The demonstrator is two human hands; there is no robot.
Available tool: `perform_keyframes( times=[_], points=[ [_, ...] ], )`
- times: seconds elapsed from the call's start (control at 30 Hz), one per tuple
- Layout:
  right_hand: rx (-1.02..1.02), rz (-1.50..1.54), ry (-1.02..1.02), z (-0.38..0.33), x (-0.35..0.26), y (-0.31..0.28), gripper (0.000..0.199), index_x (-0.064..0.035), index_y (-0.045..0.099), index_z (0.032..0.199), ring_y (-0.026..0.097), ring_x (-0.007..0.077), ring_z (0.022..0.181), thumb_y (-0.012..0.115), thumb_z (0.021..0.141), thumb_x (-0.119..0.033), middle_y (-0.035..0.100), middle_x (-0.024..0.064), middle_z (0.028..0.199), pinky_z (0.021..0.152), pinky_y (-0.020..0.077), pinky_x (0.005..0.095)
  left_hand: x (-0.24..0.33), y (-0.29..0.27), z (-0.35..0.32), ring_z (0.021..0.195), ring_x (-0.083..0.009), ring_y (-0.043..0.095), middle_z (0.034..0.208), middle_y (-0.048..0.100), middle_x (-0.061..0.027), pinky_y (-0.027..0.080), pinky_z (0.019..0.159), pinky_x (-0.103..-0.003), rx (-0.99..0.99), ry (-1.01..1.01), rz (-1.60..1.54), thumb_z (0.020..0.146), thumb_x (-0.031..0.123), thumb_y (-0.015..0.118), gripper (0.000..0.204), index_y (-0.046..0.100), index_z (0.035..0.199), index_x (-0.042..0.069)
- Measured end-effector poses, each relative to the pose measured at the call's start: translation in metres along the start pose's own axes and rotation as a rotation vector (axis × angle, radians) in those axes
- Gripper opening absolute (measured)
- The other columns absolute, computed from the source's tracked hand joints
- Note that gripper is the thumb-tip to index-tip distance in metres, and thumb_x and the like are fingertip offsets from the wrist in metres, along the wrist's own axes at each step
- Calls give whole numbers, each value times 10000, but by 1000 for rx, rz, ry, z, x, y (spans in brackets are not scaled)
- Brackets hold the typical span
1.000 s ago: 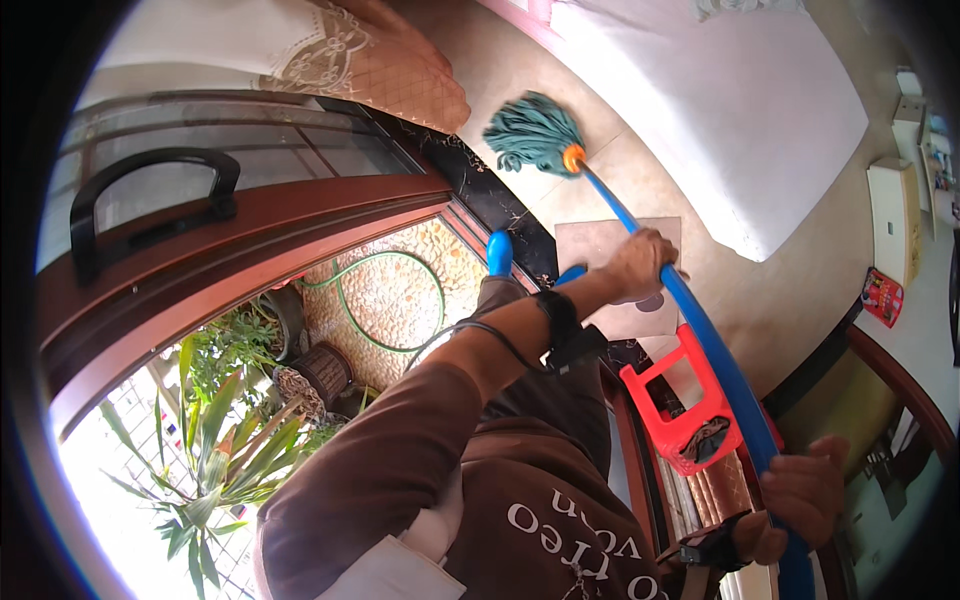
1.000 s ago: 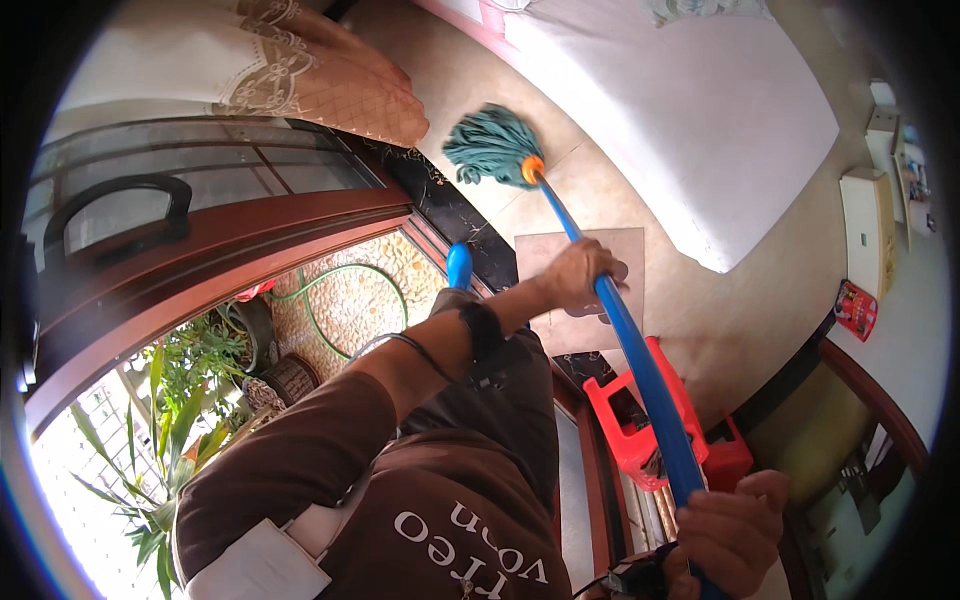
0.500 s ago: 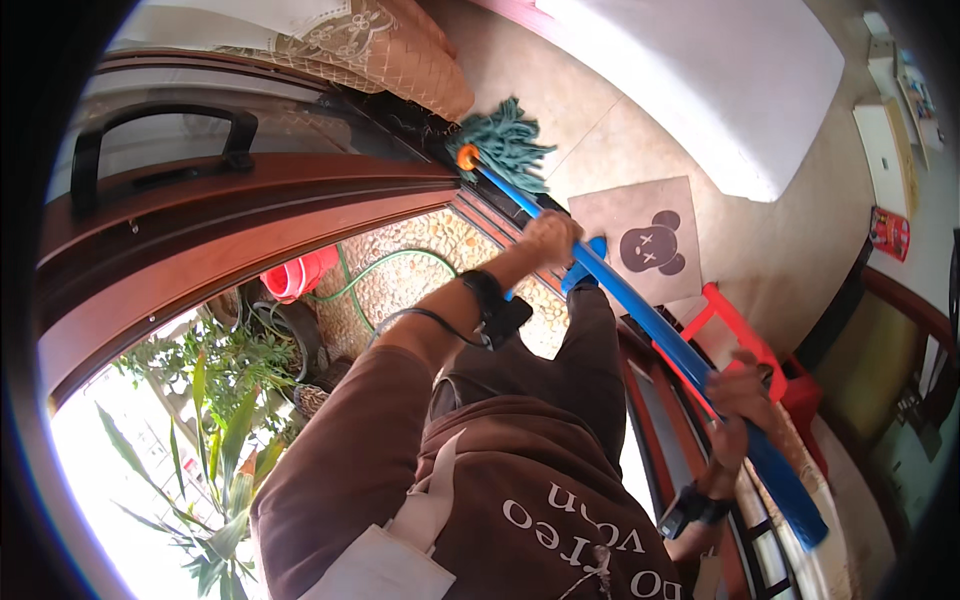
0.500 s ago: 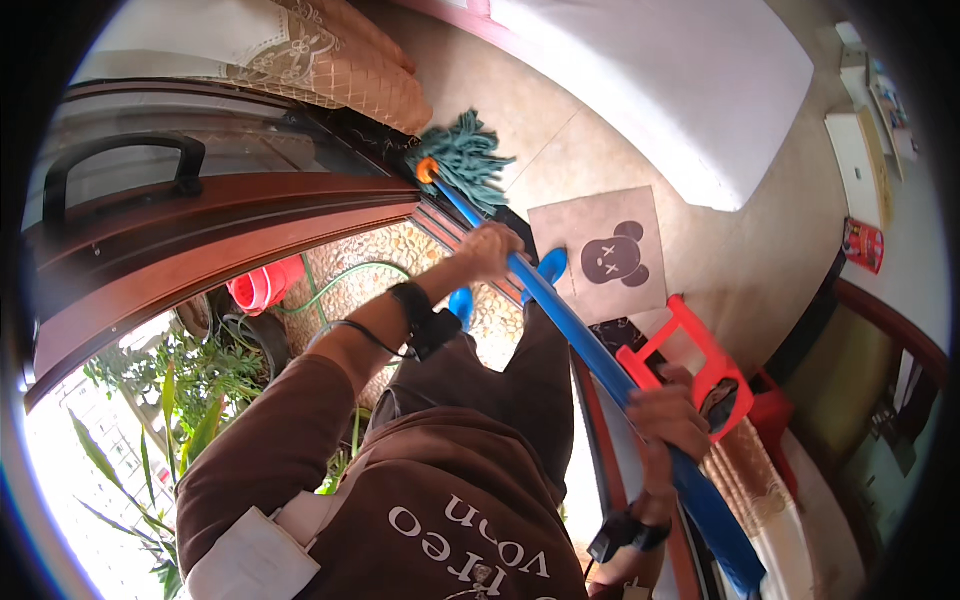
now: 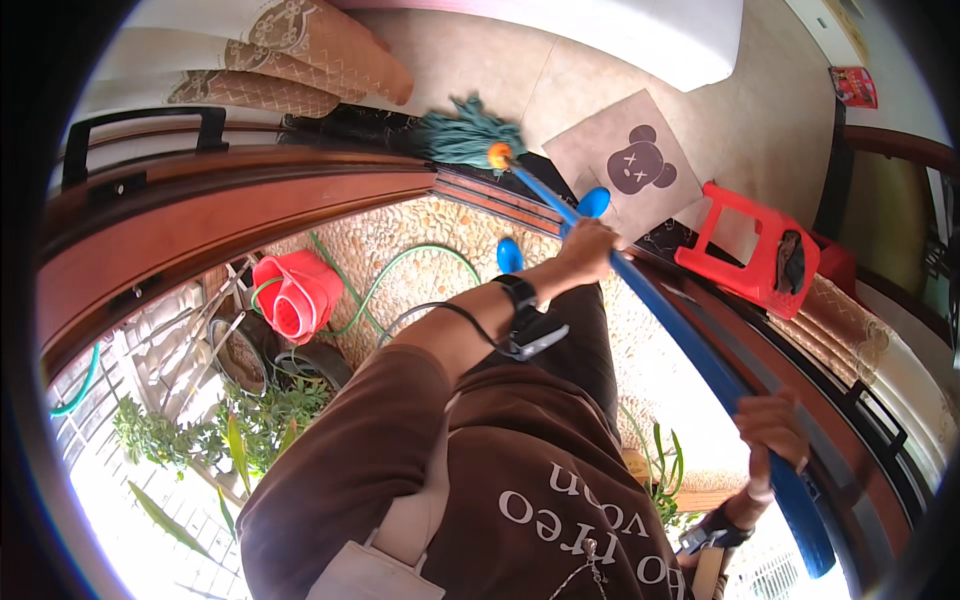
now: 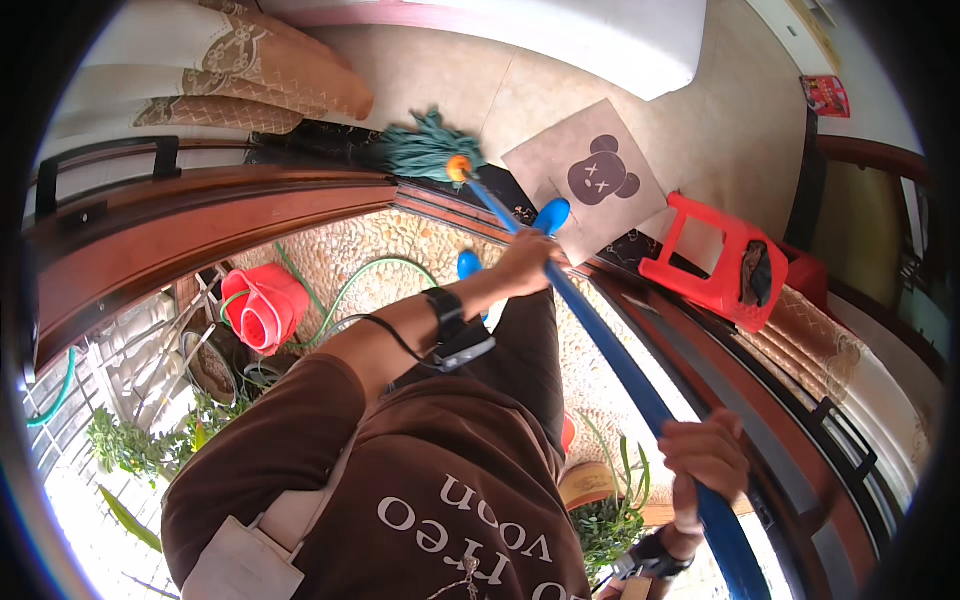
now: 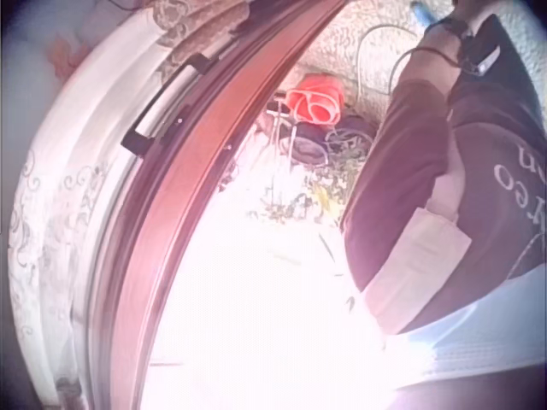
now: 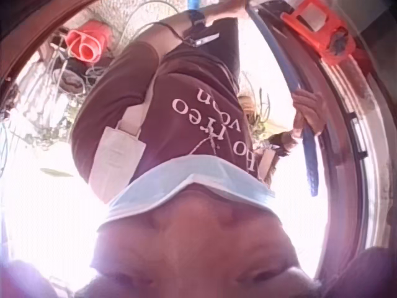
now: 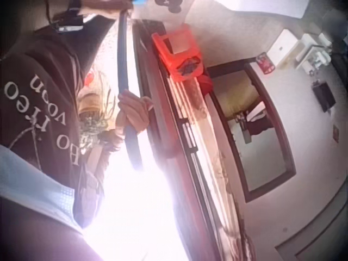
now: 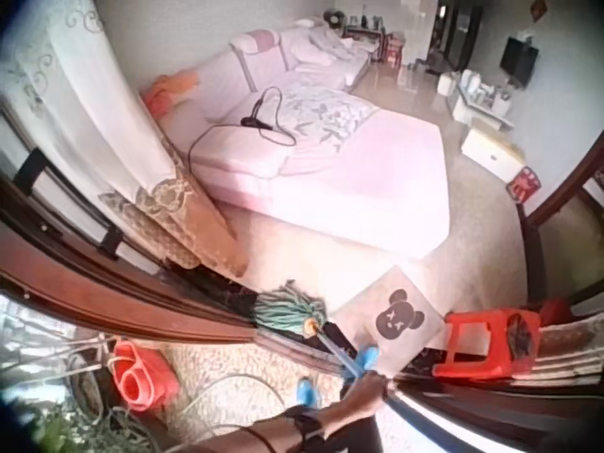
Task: The person mops the balcony floor near a doorway and then wipes the interior living room floor with a cloth.
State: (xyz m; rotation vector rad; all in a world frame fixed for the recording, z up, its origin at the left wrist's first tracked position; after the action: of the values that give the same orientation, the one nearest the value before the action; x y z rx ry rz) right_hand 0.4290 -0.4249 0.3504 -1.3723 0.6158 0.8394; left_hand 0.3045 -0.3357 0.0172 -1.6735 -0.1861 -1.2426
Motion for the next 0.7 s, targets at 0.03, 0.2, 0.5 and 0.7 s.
perform_keyframes(
  times=[0.03,0.2,0.5,0.7],
  points=[
    [33,-54,13,-9,-11,-8,227,-78,520,629,590,210,578,529,747,-271,606,71,611,674,330,363,26,3,5,720,-267,556,644,574,-58,397,710,-388,-51,-6,17,707,271,658,204,593,612,103],
    [121,-137,-51,-29,-57,-19,280,-96,473,552,551,159,518,509,753,-288,558,27,521,659,306,364,75,36,-14,789,-260,553,668,568,-80,393,762,-368,-63,75,-196,721,275,633,209,575,632,96],
    [165,77,-169,-59,-39,-21,250,-116,432,573,500,170,530,446,783,-250,519,30,539,727,304,404,67,4,-58,776,-268,571,684,589,-83,399,778,-374,-226,-44,18,672,241,595,139,592,643,105],
    [482,363,-183,-144,-39,-104,272,-141,376,544,398,133,497,467,767,-268,424,-11,497,880,276,428,148,-29,-81,697,-261,592,626,593,-100,400,683,-374,-319,-52,115,596,162,582,91,603,602,74]
  ],
)
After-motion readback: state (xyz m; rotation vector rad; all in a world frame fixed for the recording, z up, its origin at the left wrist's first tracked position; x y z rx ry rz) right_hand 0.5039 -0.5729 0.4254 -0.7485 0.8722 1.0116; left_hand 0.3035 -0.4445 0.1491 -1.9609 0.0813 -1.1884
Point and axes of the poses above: each hand's wrist, its own z-axis towards the middle knuckle, its own y-axis out of the palm, x = y × z, the point moved 7 cm from there along z, towards the middle knuckle
